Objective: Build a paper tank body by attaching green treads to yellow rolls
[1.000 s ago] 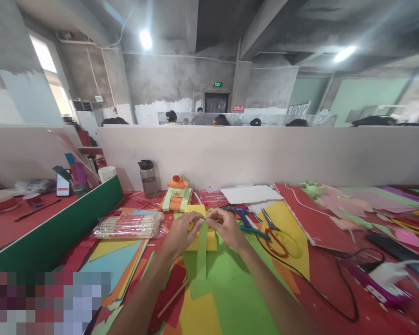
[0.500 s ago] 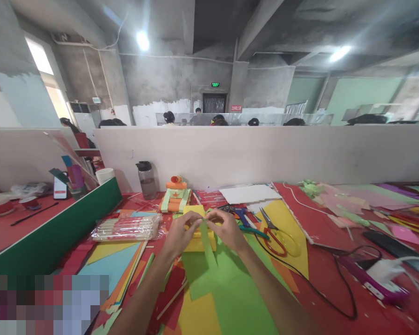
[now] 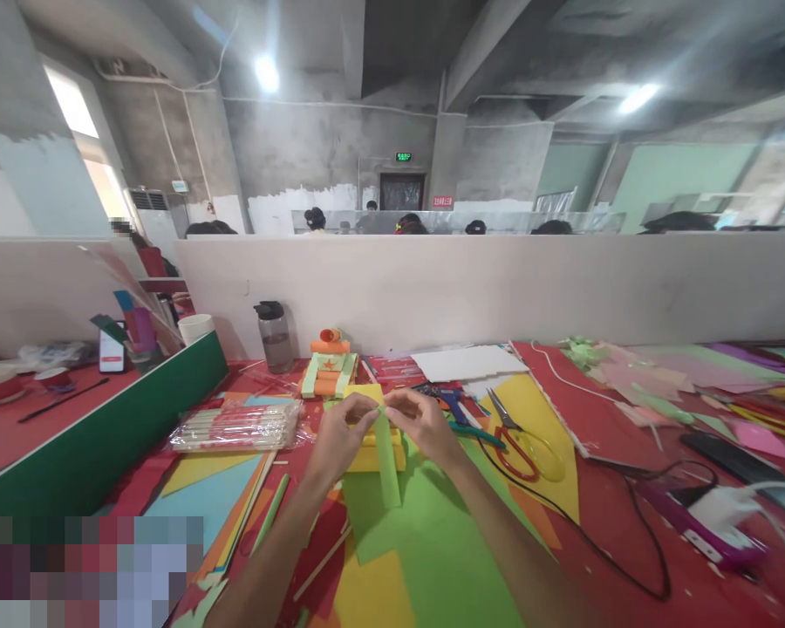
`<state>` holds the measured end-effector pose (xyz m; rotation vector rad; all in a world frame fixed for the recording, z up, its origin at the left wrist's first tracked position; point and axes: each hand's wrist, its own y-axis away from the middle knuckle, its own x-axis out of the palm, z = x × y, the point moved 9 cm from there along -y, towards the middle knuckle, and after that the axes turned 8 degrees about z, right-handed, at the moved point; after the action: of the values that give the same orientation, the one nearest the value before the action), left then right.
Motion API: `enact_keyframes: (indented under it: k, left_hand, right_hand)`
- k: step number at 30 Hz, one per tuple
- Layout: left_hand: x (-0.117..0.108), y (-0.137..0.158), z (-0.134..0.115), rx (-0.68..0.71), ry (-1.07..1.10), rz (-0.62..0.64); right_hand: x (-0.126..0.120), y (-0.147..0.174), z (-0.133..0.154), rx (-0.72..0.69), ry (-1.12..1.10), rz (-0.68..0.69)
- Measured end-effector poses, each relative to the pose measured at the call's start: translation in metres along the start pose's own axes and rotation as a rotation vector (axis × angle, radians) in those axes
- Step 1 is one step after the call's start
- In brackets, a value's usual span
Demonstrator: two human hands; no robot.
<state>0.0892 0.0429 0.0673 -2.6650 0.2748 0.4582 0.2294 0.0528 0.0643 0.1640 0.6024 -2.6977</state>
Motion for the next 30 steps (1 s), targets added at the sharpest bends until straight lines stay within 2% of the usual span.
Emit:
enact_keyframes:
  k: [5, 12, 19, 30]
  left_hand:
    - [0.002, -0.001, 0.003, -0.006, -0.019, 0.005]
    - [0.003, -0.001, 0.004, -0.031, -0.008, 0.012]
    - [0.002, -0.001, 0.002, 0.006, -0.045, 0.009]
    - [0.008, 0.006, -0.008, 0.032, -0.38, -0.002]
  right_hand:
    - [-0.004, -0.001, -0.003, 0.0, 0.068, -0.033]
    - [-0.006, 0.001, 0.008, -0.077, 0.178, -0.06]
    - [-0.005, 0.001, 0.006, -0.062, 0.207, -0.07]
    - [0.001, 0.001, 0.012, -0.072, 0.378, -0.047]
